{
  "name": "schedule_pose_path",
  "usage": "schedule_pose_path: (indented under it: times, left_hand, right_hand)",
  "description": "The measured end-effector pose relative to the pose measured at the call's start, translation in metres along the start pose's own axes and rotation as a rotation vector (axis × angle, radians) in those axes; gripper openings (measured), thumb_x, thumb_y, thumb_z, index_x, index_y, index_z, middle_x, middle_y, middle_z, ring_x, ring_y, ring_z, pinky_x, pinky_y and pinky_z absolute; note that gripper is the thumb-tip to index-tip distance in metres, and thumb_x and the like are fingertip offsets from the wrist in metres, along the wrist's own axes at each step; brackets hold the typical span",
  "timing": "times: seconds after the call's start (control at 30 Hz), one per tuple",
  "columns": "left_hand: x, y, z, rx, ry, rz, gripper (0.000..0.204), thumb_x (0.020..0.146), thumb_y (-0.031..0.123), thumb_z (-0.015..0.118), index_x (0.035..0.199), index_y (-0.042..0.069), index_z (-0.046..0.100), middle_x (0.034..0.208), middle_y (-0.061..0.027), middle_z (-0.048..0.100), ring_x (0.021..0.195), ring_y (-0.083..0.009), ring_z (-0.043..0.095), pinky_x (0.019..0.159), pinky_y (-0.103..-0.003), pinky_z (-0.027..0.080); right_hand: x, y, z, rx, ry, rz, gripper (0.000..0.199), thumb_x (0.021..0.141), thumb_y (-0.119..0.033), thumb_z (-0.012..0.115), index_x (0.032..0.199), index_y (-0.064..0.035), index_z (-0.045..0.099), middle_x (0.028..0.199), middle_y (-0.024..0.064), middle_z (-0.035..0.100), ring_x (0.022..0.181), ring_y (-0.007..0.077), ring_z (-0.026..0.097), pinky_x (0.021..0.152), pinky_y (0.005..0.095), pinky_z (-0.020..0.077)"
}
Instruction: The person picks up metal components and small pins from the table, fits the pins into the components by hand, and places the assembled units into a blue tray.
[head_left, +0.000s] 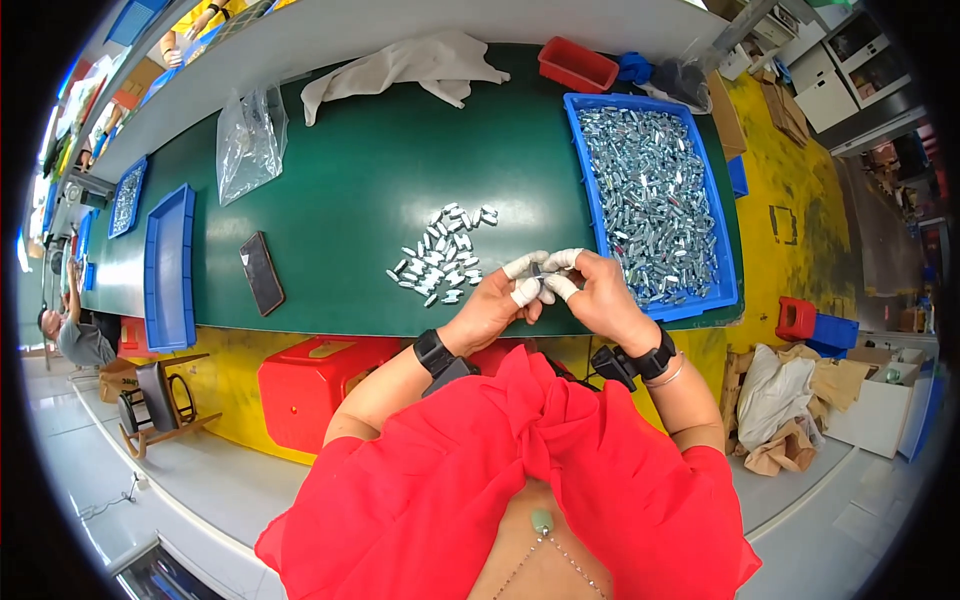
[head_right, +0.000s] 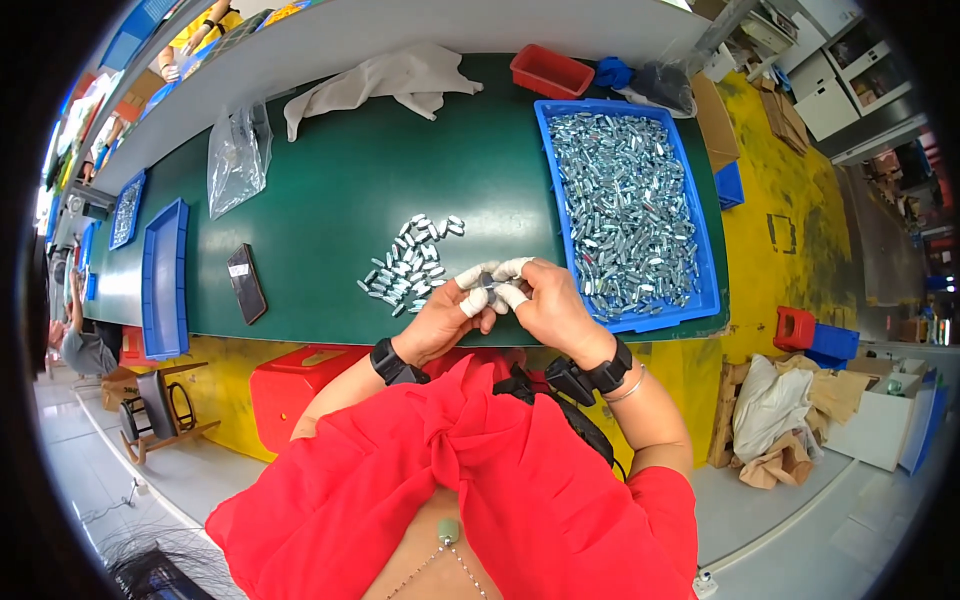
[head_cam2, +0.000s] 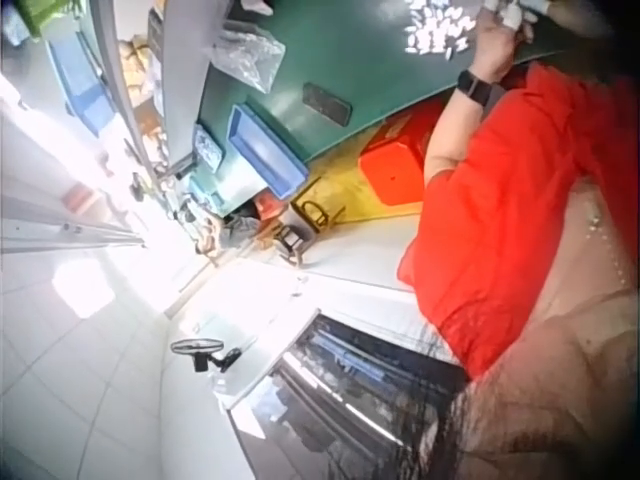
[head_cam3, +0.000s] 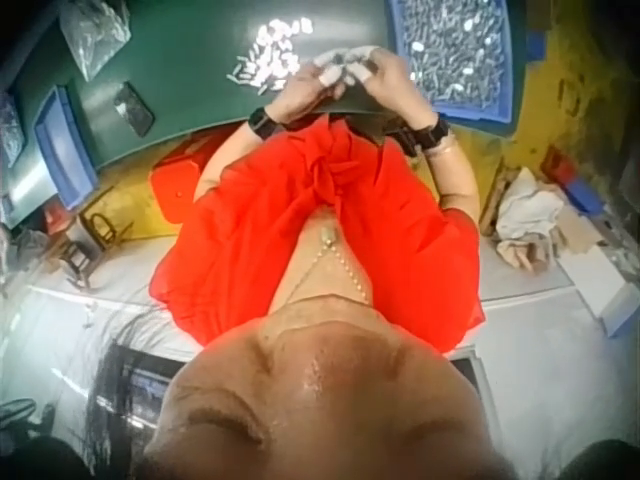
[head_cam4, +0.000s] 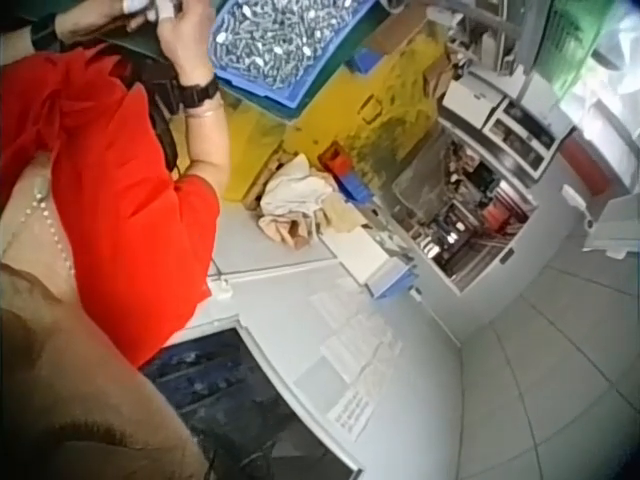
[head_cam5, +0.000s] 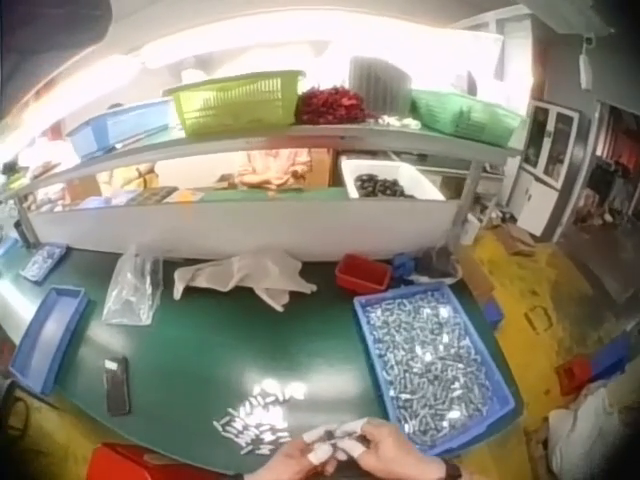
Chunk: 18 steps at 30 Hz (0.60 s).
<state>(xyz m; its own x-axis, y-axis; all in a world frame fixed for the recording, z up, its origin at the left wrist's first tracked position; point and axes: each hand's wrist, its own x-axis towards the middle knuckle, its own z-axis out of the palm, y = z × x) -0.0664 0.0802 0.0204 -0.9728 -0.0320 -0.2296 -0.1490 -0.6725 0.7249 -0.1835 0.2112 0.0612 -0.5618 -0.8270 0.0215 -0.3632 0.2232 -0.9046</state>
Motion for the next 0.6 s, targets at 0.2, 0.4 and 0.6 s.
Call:
schedule_pose_path:
  times: [0.2, 0.4, 0.6]
  left_hand:
    - [0.003, -0.008, 0.012, 0.042, 0.07, 0.104, 0.048, 0.087, 0.01, 0.054, 0.132, 0.005, 0.037, 0.089, -0.0011, 0.055, 0.072, -0.0083, 0.05, 0.068, -0.023, 0.044]
    - [0.002, -0.002, 0.005, 0.117, 0.099, 0.111, 0.051, 0.085, 0.006, 0.056, 0.132, 0.006, 0.037, 0.098, -0.0013, 0.055, 0.078, -0.0075, 0.052, 0.073, -0.023, 0.045]
    - [-0.005, 0.012, -0.011, 0.231, 0.102, 0.134, 0.054, 0.083, -0.001, 0.057, 0.132, 0.004, 0.037, 0.113, -0.0028, 0.052, 0.091, -0.0084, 0.052, 0.08, -0.024, 0.044]
  right_hand:
    - [0.002, 0.006, -0.013, -0.105, -0.033, -0.078, 0.013, 0.079, -0.004, 0.06, 0.091, 0.0015, 0.06, 0.077, 0.0097, 0.063, 0.064, 0.0129, 0.059, 0.058, 0.0259, 0.046]
    - [0.011, -0.001, -0.006, 0.026, -0.029, -0.01, 0.013, 0.081, -0.01, 0.058, 0.086, 0.0016, 0.06, 0.066, 0.0159, 0.059, 0.056, 0.0309, 0.057, 0.05, 0.0352, 0.0432]
    - [0.021, 0.009, 0.021, -0.153, -0.017, 0.006, 0.019, 0.086, -0.016, 0.055, 0.081, 0.0011, 0.059, 0.06, 0.0118, 0.057, 0.051, 0.0191, 0.055, 0.049, 0.0301, 0.0417]
